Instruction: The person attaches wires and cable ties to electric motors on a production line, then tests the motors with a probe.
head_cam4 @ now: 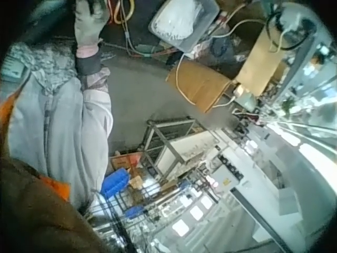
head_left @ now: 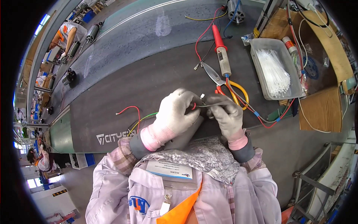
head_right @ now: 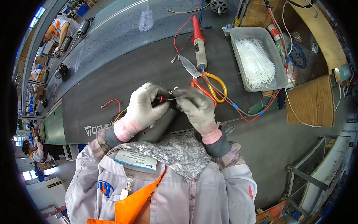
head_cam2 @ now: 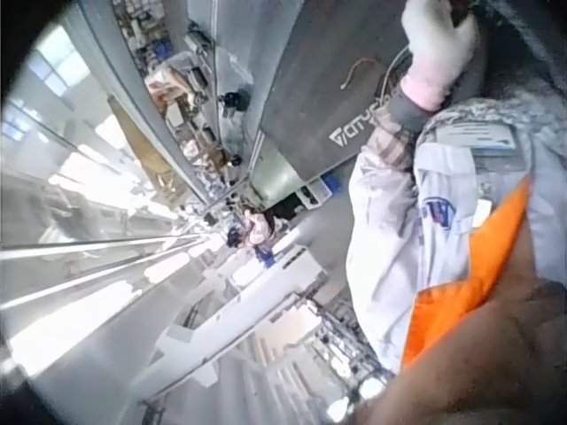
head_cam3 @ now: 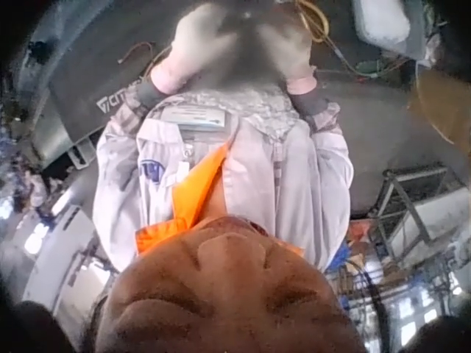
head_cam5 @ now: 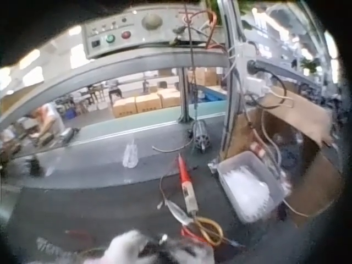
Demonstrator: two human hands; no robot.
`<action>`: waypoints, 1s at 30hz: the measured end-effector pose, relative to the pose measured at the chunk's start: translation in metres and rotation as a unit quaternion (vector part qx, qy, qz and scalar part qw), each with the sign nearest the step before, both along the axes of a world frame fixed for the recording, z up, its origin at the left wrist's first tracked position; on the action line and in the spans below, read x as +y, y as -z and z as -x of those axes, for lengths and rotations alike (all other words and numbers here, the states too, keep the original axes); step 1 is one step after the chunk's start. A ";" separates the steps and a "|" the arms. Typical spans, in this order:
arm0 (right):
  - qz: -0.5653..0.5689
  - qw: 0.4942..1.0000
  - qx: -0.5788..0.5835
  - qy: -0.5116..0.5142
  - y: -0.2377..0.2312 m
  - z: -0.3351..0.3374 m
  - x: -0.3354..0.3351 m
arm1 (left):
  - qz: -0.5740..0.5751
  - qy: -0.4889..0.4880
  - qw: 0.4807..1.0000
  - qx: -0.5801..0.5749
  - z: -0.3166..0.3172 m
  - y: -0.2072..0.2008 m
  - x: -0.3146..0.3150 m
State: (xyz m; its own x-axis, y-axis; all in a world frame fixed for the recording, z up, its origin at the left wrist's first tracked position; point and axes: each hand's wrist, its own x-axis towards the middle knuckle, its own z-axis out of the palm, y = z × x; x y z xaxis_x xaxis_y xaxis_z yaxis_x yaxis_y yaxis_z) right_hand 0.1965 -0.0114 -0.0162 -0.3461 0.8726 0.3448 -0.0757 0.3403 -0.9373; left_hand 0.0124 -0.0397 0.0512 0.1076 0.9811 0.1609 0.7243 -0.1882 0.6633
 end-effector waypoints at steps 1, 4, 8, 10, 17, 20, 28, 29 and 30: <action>0.222 0.969 0.093 -0.048 -0.008 0.002 -0.001 | 0.001 -0.004 1.000 0.003 0.000 0.001 0.000; 0.272 0.950 0.115 -0.103 -0.020 0.007 0.015 | 0.003 -0.011 1.000 0.000 0.001 0.001 -0.001; 0.333 0.909 0.194 -0.160 -0.028 0.007 0.024 | 0.009 -0.019 1.000 -0.020 -0.001 0.000 -0.002; 0.355 0.893 0.209 -0.182 -0.030 0.004 0.026 | 0.008 -0.021 0.999 -0.025 -0.002 0.000 -0.003; 0.325 0.936 0.091 -0.103 -0.011 -0.013 -0.016 | -0.124 0.107 0.986 -0.021 -0.006 0.014 -0.009; 0.205 0.975 -0.085 -0.028 -0.025 -0.014 0.017 | -0.149 0.188 0.971 0.022 -0.010 0.014 -0.011; 0.269 0.956 0.039 -0.106 -0.064 0.052 0.042 | -0.193 0.182 0.958 0.110 -0.006 0.008 -0.005; 0.267 0.957 0.037 -0.110 -0.060 0.050 0.046 | -0.195 0.178 0.958 0.111 -0.005 0.009 -0.006; 0.274 0.957 0.017 -0.087 -0.056 0.042 0.052 | -0.192 0.167 0.960 0.113 -0.001 0.010 -0.008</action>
